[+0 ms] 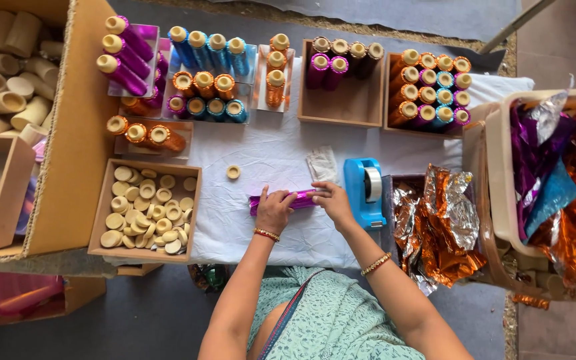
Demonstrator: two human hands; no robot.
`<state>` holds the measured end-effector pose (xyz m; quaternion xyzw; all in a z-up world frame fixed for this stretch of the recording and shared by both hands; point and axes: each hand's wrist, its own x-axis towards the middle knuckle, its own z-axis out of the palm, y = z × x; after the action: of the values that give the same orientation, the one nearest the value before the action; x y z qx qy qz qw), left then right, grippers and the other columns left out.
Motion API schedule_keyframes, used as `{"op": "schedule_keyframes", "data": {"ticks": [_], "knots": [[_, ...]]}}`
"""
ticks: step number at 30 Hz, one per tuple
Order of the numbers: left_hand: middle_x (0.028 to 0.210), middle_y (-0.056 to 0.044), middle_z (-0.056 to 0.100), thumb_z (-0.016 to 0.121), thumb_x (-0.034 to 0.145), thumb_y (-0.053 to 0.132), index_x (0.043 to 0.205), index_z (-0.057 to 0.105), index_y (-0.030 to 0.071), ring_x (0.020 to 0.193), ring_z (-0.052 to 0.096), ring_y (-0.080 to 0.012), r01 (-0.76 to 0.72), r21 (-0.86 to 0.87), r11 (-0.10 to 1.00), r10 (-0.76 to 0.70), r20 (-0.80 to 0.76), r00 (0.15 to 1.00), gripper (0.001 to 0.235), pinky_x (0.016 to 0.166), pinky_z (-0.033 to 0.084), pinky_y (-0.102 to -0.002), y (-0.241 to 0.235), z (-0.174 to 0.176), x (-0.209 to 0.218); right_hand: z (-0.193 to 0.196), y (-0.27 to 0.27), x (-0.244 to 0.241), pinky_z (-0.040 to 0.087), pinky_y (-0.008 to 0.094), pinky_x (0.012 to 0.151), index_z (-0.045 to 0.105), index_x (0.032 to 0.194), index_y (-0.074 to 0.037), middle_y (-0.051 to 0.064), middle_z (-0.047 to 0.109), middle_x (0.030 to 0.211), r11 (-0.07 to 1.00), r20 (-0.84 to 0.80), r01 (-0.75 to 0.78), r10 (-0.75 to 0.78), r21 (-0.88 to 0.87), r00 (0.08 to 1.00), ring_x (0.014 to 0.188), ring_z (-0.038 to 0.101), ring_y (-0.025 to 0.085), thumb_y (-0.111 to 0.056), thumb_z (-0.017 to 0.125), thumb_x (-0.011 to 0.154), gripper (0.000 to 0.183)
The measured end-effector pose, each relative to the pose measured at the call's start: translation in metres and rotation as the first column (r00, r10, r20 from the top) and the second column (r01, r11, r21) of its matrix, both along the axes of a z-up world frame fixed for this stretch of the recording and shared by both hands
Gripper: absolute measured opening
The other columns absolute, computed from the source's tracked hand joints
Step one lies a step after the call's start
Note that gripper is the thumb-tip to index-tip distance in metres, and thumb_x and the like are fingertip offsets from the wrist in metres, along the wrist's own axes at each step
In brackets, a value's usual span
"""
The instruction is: The person wraps cylindrical candle bodies in shiny metallic foil, secures the wrapping with tape, and then places a small wooden cap on the top. They repeat this process for multiple candles, organizing the finished items into wooden boxes on the table.
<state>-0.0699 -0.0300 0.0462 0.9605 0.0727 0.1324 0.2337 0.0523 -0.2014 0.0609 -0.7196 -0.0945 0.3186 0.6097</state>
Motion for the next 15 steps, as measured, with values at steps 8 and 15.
{"op": "schedule_keyframes", "data": {"ticks": [8, 15], "knots": [[0.114, -0.003, 0.070, 0.079, 0.075, 0.015, 0.119, 0.071, 0.019, 0.109, 0.066, -0.0215, -0.004, 0.008, 1.000, 0.003, 0.050, 0.999, 0.044, 0.117, 0.034, -0.054, 0.000, -0.006, -0.002, 0.030, 0.015, -0.024, 0.049, 0.021, 0.068, 0.067, 0.121, -0.007, 0.008, 0.077, 0.106, 0.990, -0.470, 0.135, -0.102, 0.038, 0.877, 0.086, 0.068, 0.008, 0.002, 0.071, 0.087, 0.036], [0.118, -0.005, 0.071, 0.068, 0.083, 0.011, 0.109, 0.072, 0.014, 0.112, 0.065, -0.0221, 0.010, 0.009, 1.000, -0.010, 0.104, 0.995, 0.027, 0.119, 0.033, -0.055, 0.001, -0.027, 0.000, 0.038, 0.041, -0.049, 0.061, 0.028, 0.081, 0.077, 0.105, -0.002, 0.004, 0.080, 0.094, 0.983, 0.098, -0.167, 0.174, -0.072, 0.980, 0.086, 0.075, 0.011, -0.002, 0.077, 0.084, 0.021]]}}
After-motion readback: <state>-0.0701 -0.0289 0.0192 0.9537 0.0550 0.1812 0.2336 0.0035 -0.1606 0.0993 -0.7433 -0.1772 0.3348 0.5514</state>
